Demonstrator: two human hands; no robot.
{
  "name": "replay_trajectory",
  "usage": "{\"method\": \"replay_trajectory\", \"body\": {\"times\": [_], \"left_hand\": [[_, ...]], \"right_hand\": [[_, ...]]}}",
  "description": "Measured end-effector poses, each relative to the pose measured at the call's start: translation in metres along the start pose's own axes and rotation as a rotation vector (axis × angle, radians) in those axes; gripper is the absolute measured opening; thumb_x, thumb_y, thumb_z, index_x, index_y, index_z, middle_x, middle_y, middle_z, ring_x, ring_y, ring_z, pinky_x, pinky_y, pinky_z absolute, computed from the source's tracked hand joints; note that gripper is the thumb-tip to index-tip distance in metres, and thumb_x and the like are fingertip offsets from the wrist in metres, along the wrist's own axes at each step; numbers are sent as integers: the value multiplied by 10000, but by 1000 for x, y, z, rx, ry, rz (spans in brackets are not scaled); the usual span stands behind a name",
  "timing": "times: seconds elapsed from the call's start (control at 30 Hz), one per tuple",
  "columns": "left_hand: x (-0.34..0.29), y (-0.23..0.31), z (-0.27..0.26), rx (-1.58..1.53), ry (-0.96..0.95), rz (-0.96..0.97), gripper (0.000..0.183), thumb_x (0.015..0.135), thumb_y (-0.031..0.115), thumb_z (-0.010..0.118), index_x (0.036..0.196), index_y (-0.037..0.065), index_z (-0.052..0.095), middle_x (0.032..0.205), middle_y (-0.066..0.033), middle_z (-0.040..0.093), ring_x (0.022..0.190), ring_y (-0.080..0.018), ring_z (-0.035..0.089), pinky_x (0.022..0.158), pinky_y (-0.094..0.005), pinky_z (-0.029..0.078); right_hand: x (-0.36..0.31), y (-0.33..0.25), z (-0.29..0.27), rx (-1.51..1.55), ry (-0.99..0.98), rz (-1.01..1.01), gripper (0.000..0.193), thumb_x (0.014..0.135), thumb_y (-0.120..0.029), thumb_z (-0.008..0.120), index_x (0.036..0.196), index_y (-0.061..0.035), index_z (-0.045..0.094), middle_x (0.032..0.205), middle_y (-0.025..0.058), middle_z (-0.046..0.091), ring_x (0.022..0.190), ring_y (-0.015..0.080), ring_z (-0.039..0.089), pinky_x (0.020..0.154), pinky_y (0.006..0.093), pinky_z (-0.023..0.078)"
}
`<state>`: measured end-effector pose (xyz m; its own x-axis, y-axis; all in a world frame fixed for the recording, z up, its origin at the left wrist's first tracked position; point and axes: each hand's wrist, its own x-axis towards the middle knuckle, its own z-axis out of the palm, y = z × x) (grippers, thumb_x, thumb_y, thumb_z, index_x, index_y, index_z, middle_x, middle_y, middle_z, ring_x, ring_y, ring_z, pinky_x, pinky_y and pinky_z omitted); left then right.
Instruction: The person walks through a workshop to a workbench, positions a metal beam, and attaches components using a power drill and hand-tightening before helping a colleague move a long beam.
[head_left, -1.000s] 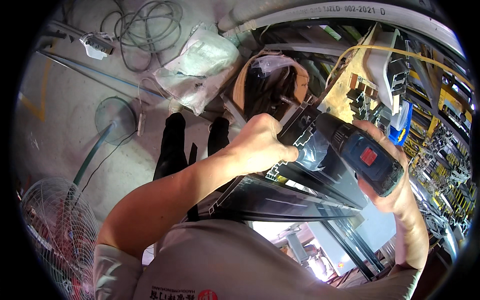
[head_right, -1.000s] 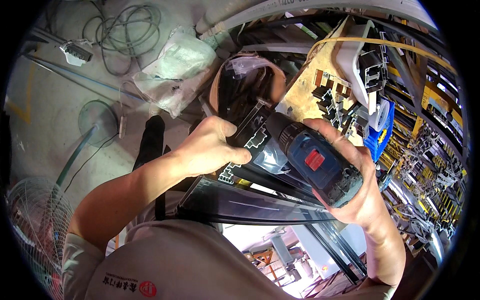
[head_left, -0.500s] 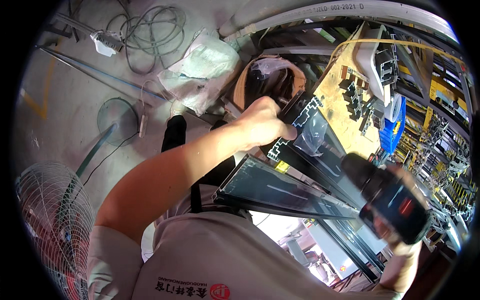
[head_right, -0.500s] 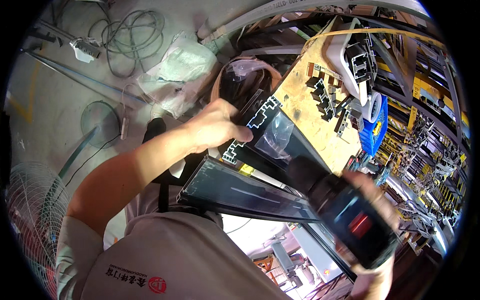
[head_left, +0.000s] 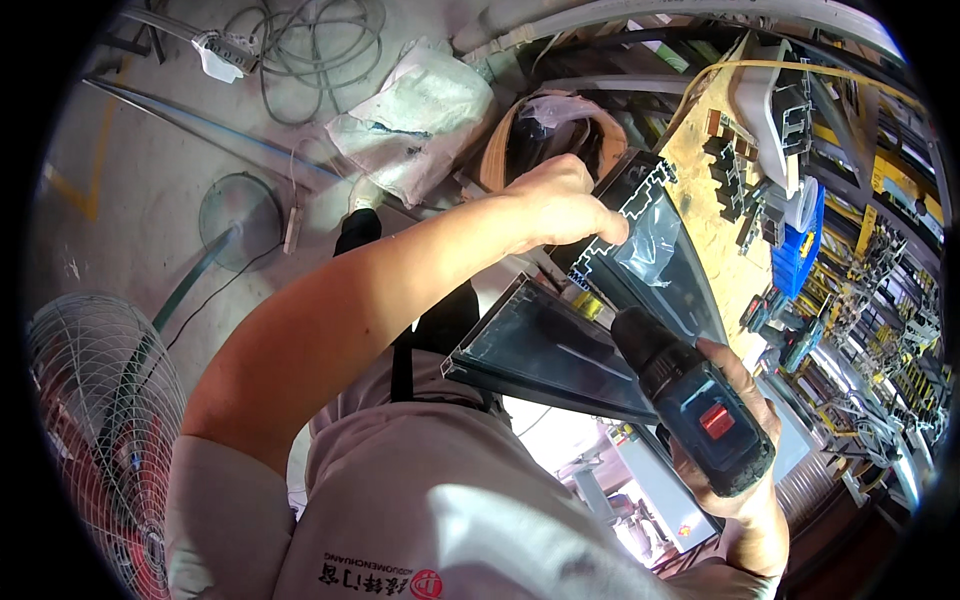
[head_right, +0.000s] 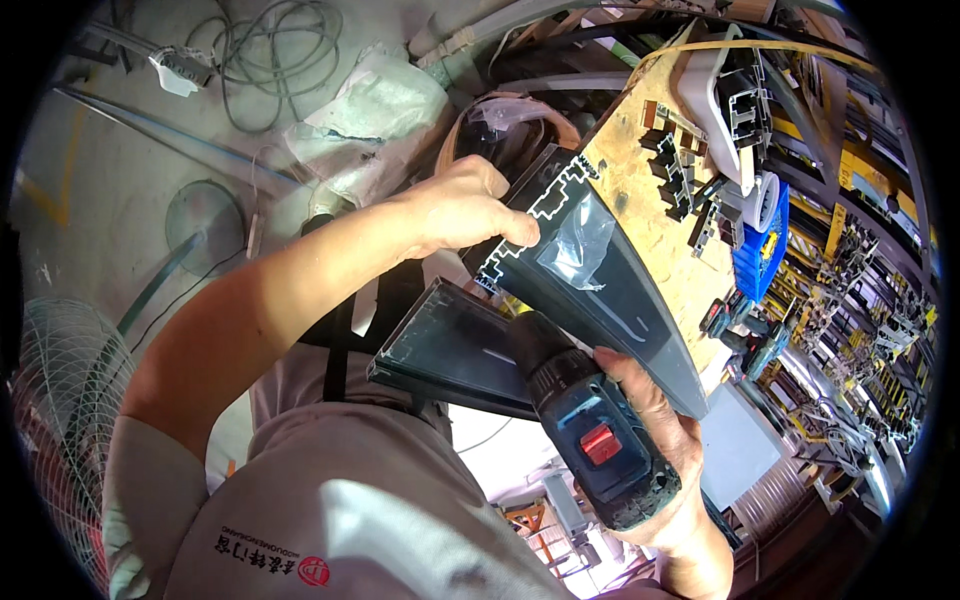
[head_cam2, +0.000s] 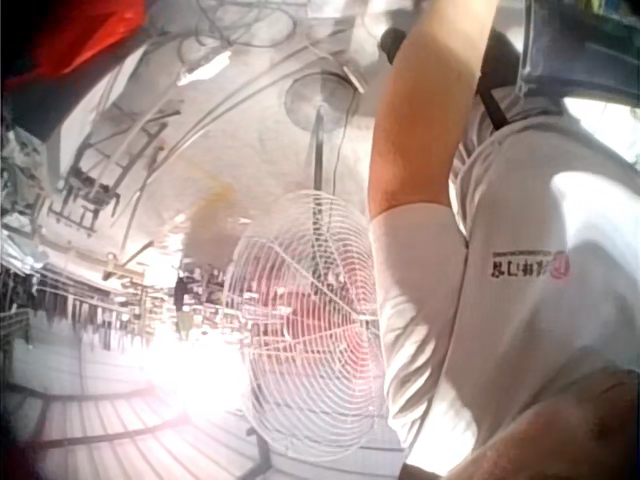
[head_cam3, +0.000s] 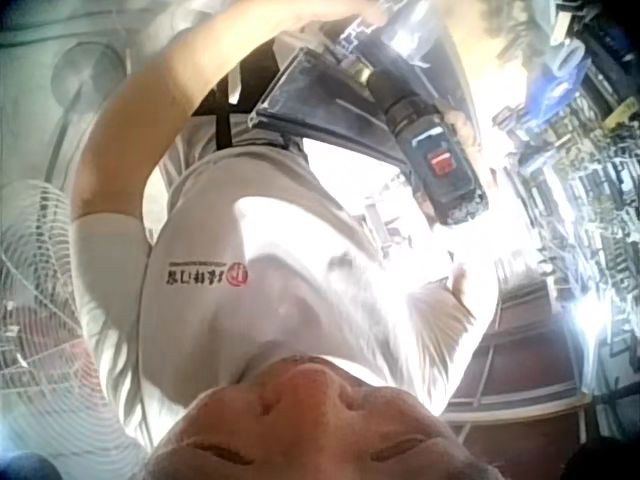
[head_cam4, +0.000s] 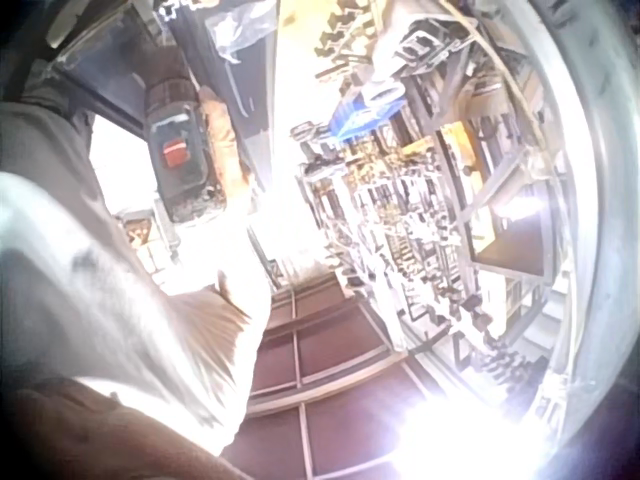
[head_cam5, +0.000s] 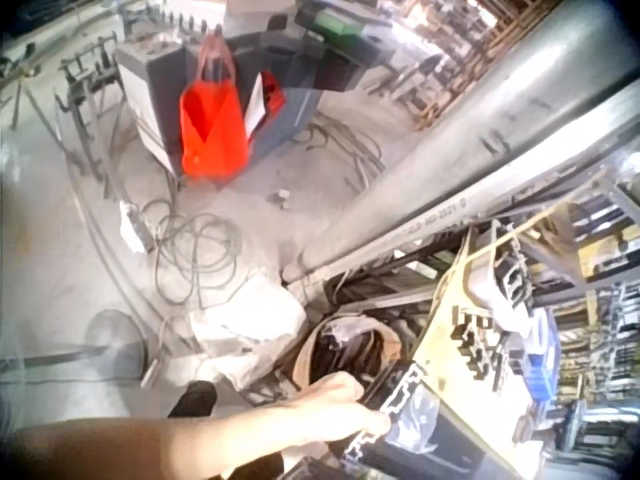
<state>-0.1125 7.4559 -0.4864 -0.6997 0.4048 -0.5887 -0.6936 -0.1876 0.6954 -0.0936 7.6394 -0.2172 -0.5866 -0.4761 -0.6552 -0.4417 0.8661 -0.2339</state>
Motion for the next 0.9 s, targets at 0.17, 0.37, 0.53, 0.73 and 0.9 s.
{"method": "replay_trajectory", "body": {"times": [0.17, 0.37, 0.53, 0.73, 0.9], "left_hand": [[-2, 3, 0, 66, 48, 19, 338, 686, 238, 808, 749, -73, 695, 723, -115, 644, 685, -182, 599, 617, -330, 470], [0, 0, 2, 59, 77, 47, 318, 669, 234, 800, 715, -61, 690, 714, -106, 631, 685, -185, 588, 630, -340, 470], [-6, 8, 1, 67, 85, 22, 335, 653, 243, 800, 702, -64, 675, 712, -112, 622, 690, -191, 584, 629, -345, 463], [-5, 6, 0, 49, 68, 5, 371, 637, 260, 805, 699, -72, 651, 712, -119, 604, 687, -199, 573, 626, -355, 456], [-8, 12, -4, 123, 64, -53, 628, 640, 305, 849, 1054, -130, 665, 1045, -258, 694, 962, -307, 698, 832, -379, 541]], "right_hand": [[4, -2, 0, 34, -14, 16, 712, 784, 19, 705, 1446, 63, 448, 1050, 85, 725, 921, 162, 708, 854, 258, 536], [13, -7, 0, 153, -21, 79, 692, 737, -98, 820, 1381, -29, 576, 1222, 110, 690, 1126, 261, 651, 1051, 365, 425], [13, -3, 2, 223, 1, 130, 691, 733, -105, 839, 1372, -25, 589, 1266, 127, 681, 1149, 281, 651, 1074, 383, 428], [19, -9, 1, 428, 2, 219, 681, 737, -70, 826, 1371, -5, 585, 1255, 155, 683, 1123, 285, 675, 1038, 387, 468], [45, -20, -1, 362, -62, 142, 687, 728, -44, 805, 1373, 0, 572, 1210, 177, 694, 1108, 292, 684, 994, 392, 496]]}}
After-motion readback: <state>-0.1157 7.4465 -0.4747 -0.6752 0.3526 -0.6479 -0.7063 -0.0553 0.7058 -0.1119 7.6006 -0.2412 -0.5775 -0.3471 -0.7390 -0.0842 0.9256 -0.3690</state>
